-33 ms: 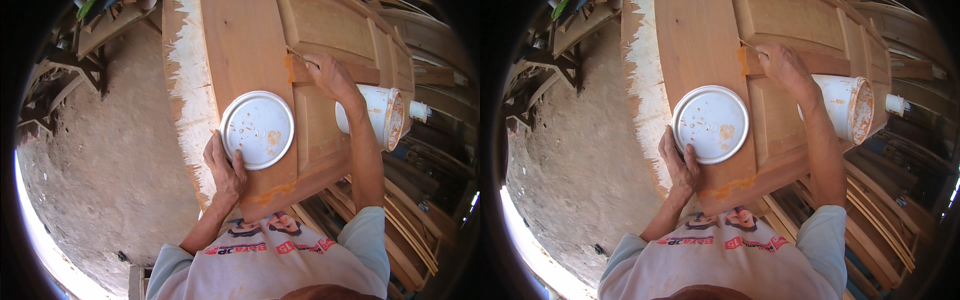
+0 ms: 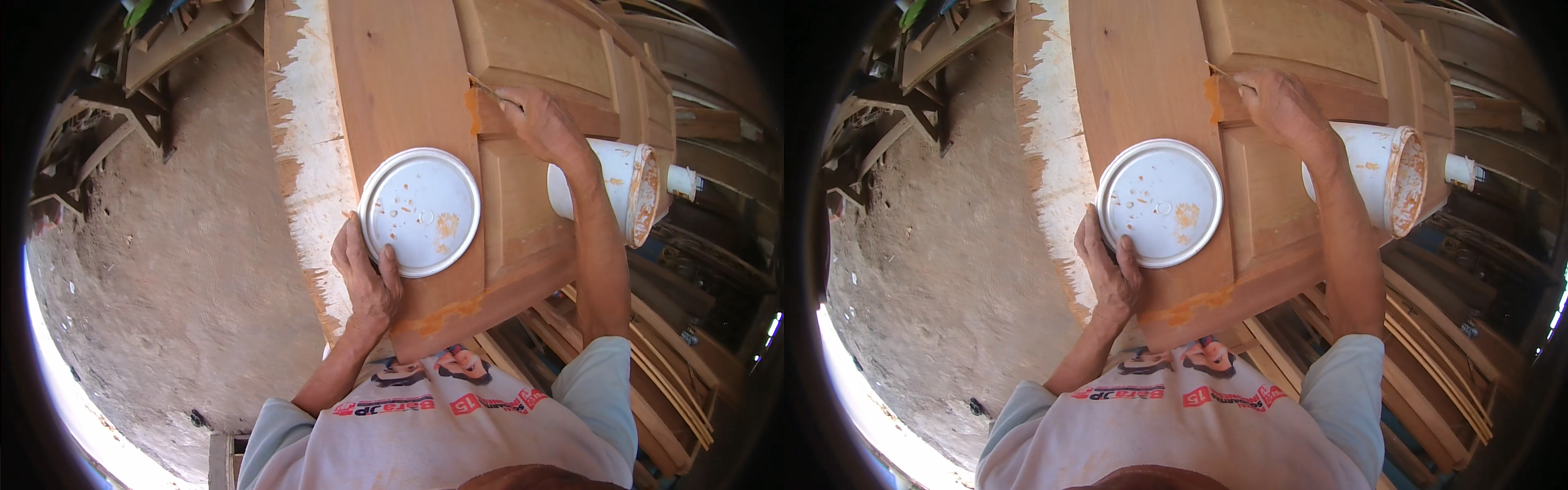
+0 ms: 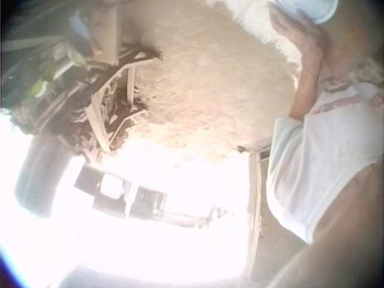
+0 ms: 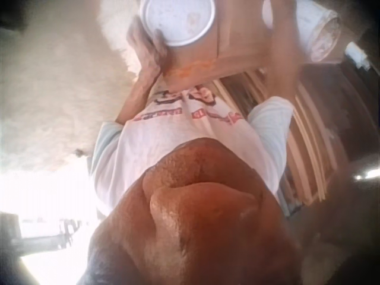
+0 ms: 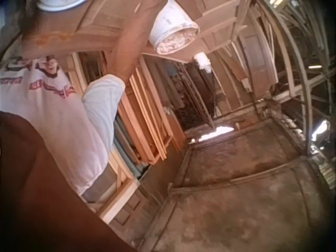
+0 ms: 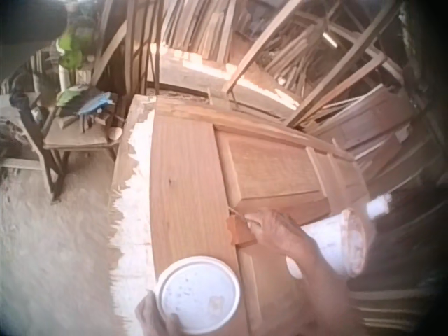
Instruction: The person pours liquid from a plastic bottle into a bucket containing a reddish-brown substance, stirs the mixture by hand, and applies the substance to the edges of a wooden door using a brush.
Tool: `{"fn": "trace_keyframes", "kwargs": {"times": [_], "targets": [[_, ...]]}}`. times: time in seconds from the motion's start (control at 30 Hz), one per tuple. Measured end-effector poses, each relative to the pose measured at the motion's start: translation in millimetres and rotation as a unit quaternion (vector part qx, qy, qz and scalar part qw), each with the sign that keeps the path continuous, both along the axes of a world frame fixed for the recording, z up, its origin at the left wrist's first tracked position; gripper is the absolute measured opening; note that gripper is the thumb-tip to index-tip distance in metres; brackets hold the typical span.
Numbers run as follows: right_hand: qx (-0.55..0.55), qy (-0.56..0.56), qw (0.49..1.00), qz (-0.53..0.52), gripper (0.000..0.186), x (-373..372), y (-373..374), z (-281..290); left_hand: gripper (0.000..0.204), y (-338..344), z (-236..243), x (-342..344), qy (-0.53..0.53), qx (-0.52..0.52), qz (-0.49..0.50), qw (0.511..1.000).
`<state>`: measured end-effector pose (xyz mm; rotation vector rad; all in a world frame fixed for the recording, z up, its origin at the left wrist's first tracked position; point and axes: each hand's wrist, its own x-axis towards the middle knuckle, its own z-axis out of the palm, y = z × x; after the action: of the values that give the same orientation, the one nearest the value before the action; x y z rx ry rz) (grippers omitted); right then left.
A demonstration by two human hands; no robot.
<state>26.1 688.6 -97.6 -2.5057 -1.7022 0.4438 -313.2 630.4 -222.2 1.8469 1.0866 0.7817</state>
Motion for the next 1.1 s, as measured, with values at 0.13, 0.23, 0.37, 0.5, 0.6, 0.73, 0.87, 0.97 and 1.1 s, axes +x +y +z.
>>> {"fn": "trace_keyframes", "kwargs": {"times": [0.13, 0.23, 0.37, 0.5, 0.6, 0.73, 0.87, 0.97, 1.1], "targets": [[-0.068, 0.052, 0.996, 0.017, 0.035, 4.9, 11.6, 15.6, 0.063, 1.7, 2.9, -0.5, 0.005, 0.002, -0.005, 1.0], [-0.098, 0.068, 0.992, 0.046, 0.035, 16.7, 16.8, 22.0, 0.063, 1.1, 0.2, -1.2, 0.006, -0.006, -0.004, 1.0], [-0.098, 0.079, 0.99, 0.062, 0.035, 25.1, 18.7, 22.9, 0.068, 0.1, -0.1, 0.6, -0.017, -0.013, 0.009, 1.0], [-0.042, 0.076, 0.989, 0.116, 0.035, 44.4, 6.7, 6.1, 0.064, 2.0, 3.1, 0.0, 0.001, -0.006, 0.004, 1.0], [-0.08, 0.119, 0.988, 0.056, 0.036, 39.4, 10.5, 13.0, 0.063, 1.4, 2.6, -0.2, 0.011, -0.007, 0.002, 1.0], [-0.124, 0.118, 0.985, -0.021, 0.036, 30.8, 14.1, 24.6, 0.067, -0.9, -1.7, 1.8, -0.012, -0.009, 0.015, 1.0], [-0.096, 0.129, 0.986, -0.032, 0.037, 30.0, 2.5, 27.5, 0.065, -0.1, 0.4, 2.4, 0.0, -0.004, 0.011, 1.0], [-0.033, 0.132, 0.989, -0.057, 0.036, 22.4, -15.5, 31.1, 0.06, -0.1, 4.9, 1.9, 0.009, 0.002, 0.014, 1.0], [0.028, 0.135, 0.984, -0.112, 0.033, -17.4, -50.0, 58.2, 0.058, 1.7, 4.1, 3.2, -0.002, 0.014, 0.026, 1.0]]}}
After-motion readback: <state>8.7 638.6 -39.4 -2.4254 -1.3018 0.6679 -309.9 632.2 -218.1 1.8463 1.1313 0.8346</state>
